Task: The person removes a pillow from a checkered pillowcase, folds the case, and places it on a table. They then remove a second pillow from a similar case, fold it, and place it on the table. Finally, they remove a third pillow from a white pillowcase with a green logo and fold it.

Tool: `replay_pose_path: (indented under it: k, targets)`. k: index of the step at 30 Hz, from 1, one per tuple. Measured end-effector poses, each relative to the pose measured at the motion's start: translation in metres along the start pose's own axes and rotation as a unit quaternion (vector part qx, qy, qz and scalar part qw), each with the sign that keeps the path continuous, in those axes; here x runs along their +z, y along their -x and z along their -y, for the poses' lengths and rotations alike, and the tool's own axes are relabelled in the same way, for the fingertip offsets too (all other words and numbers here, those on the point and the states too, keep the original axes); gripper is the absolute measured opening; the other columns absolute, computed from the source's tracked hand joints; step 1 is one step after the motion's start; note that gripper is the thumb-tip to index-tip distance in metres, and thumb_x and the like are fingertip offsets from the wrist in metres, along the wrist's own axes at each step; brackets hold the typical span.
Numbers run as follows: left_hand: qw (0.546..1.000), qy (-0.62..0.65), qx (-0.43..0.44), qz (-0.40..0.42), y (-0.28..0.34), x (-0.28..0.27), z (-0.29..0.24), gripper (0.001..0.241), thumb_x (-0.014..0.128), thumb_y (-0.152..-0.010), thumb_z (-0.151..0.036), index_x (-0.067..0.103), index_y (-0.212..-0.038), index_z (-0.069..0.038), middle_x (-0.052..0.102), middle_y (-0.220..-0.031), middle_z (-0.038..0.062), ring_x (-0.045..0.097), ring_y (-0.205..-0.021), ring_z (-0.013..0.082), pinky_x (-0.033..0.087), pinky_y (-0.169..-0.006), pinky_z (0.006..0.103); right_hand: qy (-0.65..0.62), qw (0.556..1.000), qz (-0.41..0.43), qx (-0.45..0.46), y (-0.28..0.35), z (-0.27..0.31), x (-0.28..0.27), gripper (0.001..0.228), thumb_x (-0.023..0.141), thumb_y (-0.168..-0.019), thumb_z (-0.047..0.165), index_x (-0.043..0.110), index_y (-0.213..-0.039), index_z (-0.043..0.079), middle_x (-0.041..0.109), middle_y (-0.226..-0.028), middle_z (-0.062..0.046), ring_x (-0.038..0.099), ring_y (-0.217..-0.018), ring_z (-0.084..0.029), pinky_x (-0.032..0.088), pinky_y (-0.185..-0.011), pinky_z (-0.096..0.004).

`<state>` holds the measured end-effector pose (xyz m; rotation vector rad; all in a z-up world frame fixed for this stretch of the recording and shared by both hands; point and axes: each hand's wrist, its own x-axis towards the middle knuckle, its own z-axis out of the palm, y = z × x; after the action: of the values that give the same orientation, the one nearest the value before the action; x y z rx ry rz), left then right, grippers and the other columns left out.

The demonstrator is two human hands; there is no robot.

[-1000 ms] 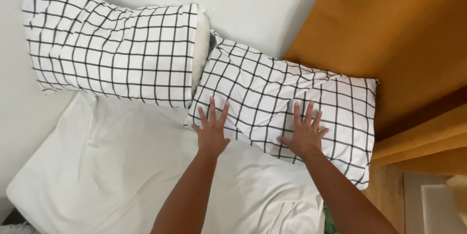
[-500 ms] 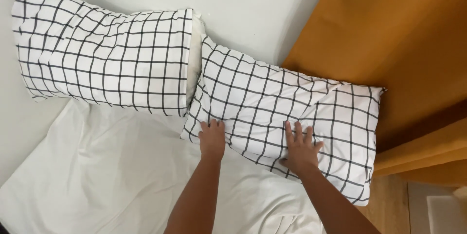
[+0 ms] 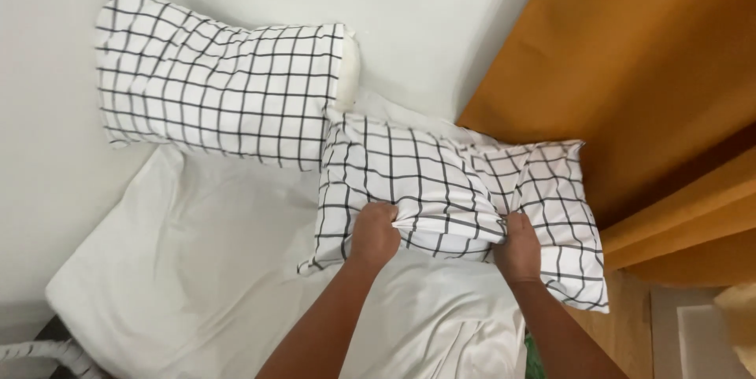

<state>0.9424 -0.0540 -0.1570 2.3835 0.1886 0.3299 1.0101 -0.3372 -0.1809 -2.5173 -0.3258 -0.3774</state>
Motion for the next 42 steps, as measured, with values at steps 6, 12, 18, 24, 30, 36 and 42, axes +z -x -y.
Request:
replay_pose_path:
  k: [6,12,18,24,30,36,42]
  targets:
    - [0.991,0.076,-0.081,-0.080,0.079,-0.067,-0.003,0.032,0.060,-0.074,0.001,0.075,-0.102,-0.004,0.074,-0.103,0.020,0.070,-0.098,0.0380,0.054,-0.087,0.0452,0.054,0.998,0.000,-0.037,0.050,0.063,-0.063,0.041,0.076,-0.063,0.002,0.059,-0.100,0.006,0.064,-0.096,-0.017,0.064,-0.093,-0.042,0.052,-0.077,-0.049]
    - [0.991,0.046,-0.002,-0.125,0.184,-0.195,-0.057,0.029,0.060,-0.070,0.000,0.077,-0.093,-0.005,0.073,-0.097,0.020,0.069,-0.089,0.0392,0.055,-0.081,0.0463,-0.003,0.994,-0.069,-0.080,0.148,0.166,-0.144,0.034,0.072,-0.069,0.000,0.061,-0.100,0.008,0.067,-0.092,-0.019,0.065,-0.085,-0.042,0.052,-0.074,-0.049]
    - [0.979,0.047,0.064,-0.186,0.303,-0.310,-0.113,0.008,0.060,-0.067,0.000,0.060,-0.072,-0.006,0.065,-0.078,0.016,0.062,-0.077,0.0413,0.047,-0.066,0.0515,-0.052,0.991,-0.098,-0.069,0.247,0.255,-0.221,0.023,0.067,-0.078,-0.002,0.057,-0.097,0.006,0.064,-0.084,-0.017,0.063,-0.077,-0.037,0.051,-0.072,-0.044]
    - [0.964,0.041,0.047,-0.258,0.388,-0.398,-0.146,0.011,0.058,-0.064,0.002,0.051,-0.070,-0.004,0.057,-0.072,0.015,0.056,-0.067,0.0382,0.044,-0.061,0.0481,-0.129,0.960,-0.152,-0.196,0.279,0.324,-0.257,0.019,0.066,-0.084,-0.005,0.054,-0.095,0.004,0.059,-0.085,-0.013,0.058,-0.078,-0.029,0.049,-0.074,-0.038]
    - [0.934,-0.023,0.073,-0.348,0.442,-0.463,-0.155,0.014,0.056,-0.062,0.005,0.047,-0.070,-0.003,0.051,-0.069,0.016,0.049,-0.062,0.0346,0.038,-0.056,0.0463,-0.254,0.923,-0.129,-0.260,0.286,0.390,-0.268,0.022,0.057,-0.075,-0.012,0.051,-0.091,0.002,0.050,-0.081,-0.011,0.050,-0.077,-0.023,0.046,-0.074,-0.032]
    - [0.902,-0.072,0.085,-0.418,0.491,-0.510,-0.150,0.020,0.047,-0.058,0.009,0.032,-0.066,-0.002,0.033,-0.061,0.011,0.030,-0.055,0.0234,0.020,-0.051,0.0416,-0.324,0.905,-0.101,-0.255,0.316,0.450,-0.272,0.019,0.058,-0.078,-0.012,0.051,-0.088,0.002,0.051,-0.080,-0.009,0.050,-0.074,-0.023,0.045,-0.071,-0.031]
    - [0.887,-0.103,0.084,-0.441,0.545,-0.545,-0.110,0.021,0.045,-0.059,0.011,0.031,-0.069,-0.002,0.033,-0.065,0.009,0.027,-0.059,0.0222,0.019,-0.053,0.0391,-0.376,0.876,-0.099,-0.285,0.370,0.502,-0.264,0.021,0.057,-0.074,-0.011,0.051,-0.090,0.002,0.056,-0.081,-0.011,0.054,-0.075,-0.024,0.048,-0.072,-0.033]
